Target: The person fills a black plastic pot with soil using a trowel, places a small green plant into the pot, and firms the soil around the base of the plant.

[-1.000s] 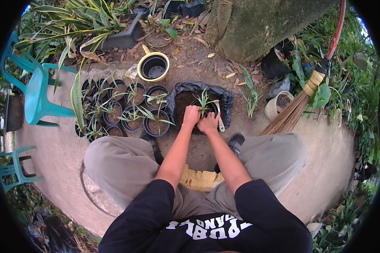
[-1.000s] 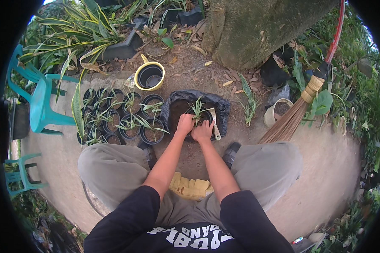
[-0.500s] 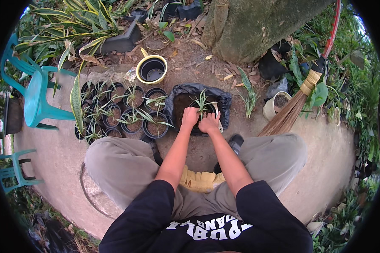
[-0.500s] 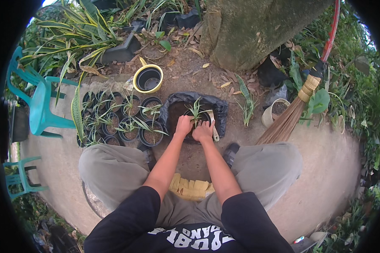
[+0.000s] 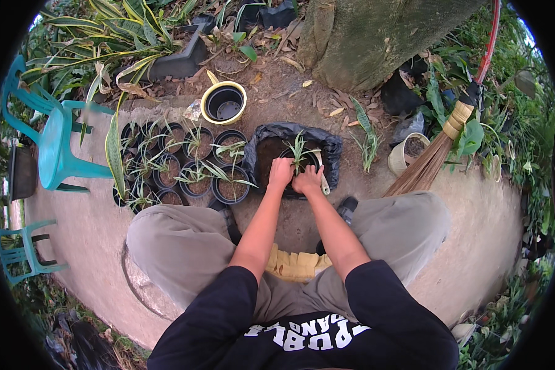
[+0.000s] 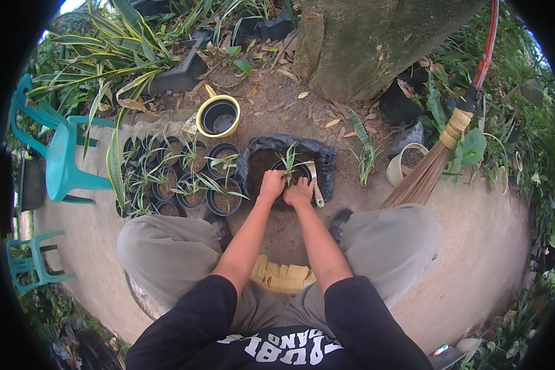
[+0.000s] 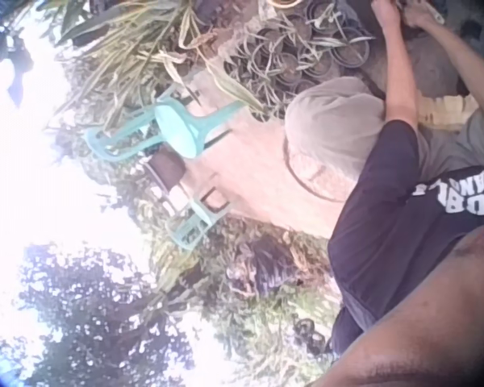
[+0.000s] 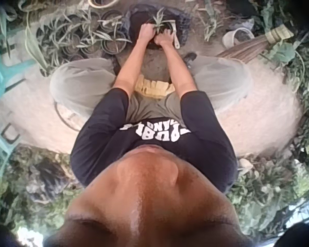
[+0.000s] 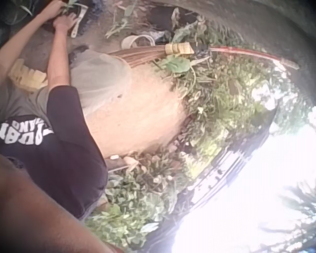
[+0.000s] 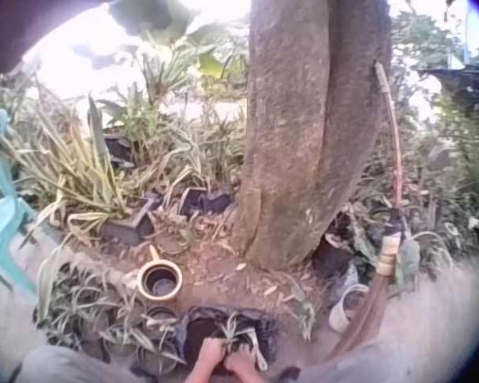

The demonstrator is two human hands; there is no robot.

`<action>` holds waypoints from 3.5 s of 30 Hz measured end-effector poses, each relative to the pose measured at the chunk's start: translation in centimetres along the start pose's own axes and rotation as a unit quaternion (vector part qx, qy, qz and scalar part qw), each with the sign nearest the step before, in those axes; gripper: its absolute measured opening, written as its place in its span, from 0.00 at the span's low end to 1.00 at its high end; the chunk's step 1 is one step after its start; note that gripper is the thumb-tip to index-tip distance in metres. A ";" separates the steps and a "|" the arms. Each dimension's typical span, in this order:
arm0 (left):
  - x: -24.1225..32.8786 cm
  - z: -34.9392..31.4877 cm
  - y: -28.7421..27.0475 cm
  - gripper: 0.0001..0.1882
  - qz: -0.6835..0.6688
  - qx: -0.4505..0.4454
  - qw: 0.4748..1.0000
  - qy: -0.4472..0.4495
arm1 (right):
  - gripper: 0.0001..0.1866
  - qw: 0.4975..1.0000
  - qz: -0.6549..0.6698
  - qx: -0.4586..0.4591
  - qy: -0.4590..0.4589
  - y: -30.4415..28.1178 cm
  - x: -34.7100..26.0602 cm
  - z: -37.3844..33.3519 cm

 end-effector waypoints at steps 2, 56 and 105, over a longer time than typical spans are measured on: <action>-0.3 0.1 0.0 0.07 -0.001 0.005 1.000 -0.002 | 0.27 1.000 0.007 -0.013 -0.010 -0.2 -0.2 -0.3; -0.9 0.0 -0.2 0.07 -0.012 -0.017 0.999 -0.040 | 0.31 0.997 -0.042 -0.009 -0.061 -1.2 -0.5 -3.0; -0.5 0.2 0.0 0.08 -0.021 -0.018 0.999 -0.032 | 0.27 0.999 0.033 -0.041 -0.003 0.2 -0.1 -0.2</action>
Point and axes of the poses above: each hand's wrist, its own z-axis towards the middle knuckle, its own y-axis out of the palm, x = y × z, the point moved 5 cm from there along z, towards the middle knuckle, and after that the axes turned 3 degrees about -y, right-handed, at the moved point
